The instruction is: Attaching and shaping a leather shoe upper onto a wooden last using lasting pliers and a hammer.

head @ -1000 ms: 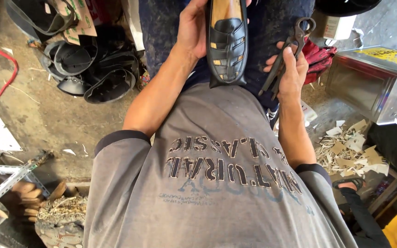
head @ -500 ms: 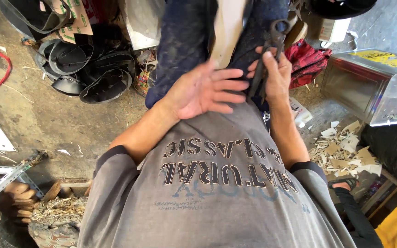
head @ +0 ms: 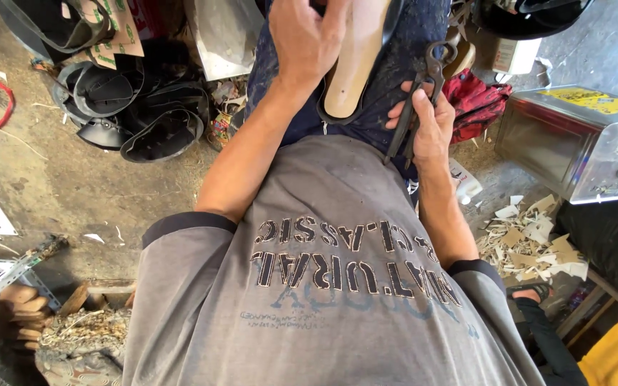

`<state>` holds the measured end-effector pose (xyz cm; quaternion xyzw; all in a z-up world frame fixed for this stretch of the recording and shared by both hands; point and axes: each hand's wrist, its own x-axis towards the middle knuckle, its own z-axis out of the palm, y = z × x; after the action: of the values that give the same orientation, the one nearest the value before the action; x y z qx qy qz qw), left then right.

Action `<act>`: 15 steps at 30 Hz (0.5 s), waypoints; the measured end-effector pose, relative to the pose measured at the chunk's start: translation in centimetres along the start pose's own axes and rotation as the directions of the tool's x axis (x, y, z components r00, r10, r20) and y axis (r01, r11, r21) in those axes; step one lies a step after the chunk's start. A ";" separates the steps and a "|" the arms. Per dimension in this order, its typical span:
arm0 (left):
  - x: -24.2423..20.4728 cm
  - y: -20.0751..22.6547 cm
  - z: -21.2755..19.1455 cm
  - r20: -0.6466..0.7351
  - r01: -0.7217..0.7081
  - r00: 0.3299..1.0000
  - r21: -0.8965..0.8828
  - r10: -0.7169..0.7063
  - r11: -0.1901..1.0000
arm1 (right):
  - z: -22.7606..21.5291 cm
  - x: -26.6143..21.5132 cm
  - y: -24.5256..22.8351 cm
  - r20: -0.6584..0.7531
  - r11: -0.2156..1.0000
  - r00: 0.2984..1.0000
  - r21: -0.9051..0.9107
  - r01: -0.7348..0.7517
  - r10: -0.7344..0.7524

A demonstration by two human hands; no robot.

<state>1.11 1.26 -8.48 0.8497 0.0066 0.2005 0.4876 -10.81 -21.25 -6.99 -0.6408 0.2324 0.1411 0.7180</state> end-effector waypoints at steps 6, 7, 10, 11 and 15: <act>0.5 0.7 -0.2 -0.084 -0.122 0.989 0.026 0.124 0.992 | -0.3 0.0 -0.1 0.018 1.000 1.000 -0.003 -0.012 0.012; 0.5 0.8 -0.3 -0.059 -0.037 0.998 -0.027 0.035 0.999 | -0.3 0.1 -0.1 0.032 1.000 0.999 0.005 -0.015 0.015; 0.7 3.6 -1.5 0.181 0.188 0.976 -0.428 -0.120 0.884 | 0.2 -0.9 -2.5 0.026 0.992 0.994 -0.080 -0.102 0.105; -0.3 2.5 -0.7 0.181 0.183 0.977 -0.428 -0.115 0.885 | 0.2 -1.5 -4.1 0.025 0.992 0.995 -0.077 -0.098 0.100; -1.8 0.1 0.5 0.373 0.223 0.917 -0.194 -0.139 0.955 | -2.0 -4.3 -6.5 0.159 0.999 0.987 -0.019 0.035 -0.031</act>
<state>-0.35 0.42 -9.25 0.8046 -0.0261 -0.0033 0.5933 -11.51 -23.73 0.62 -0.6389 0.1622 0.1824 0.7296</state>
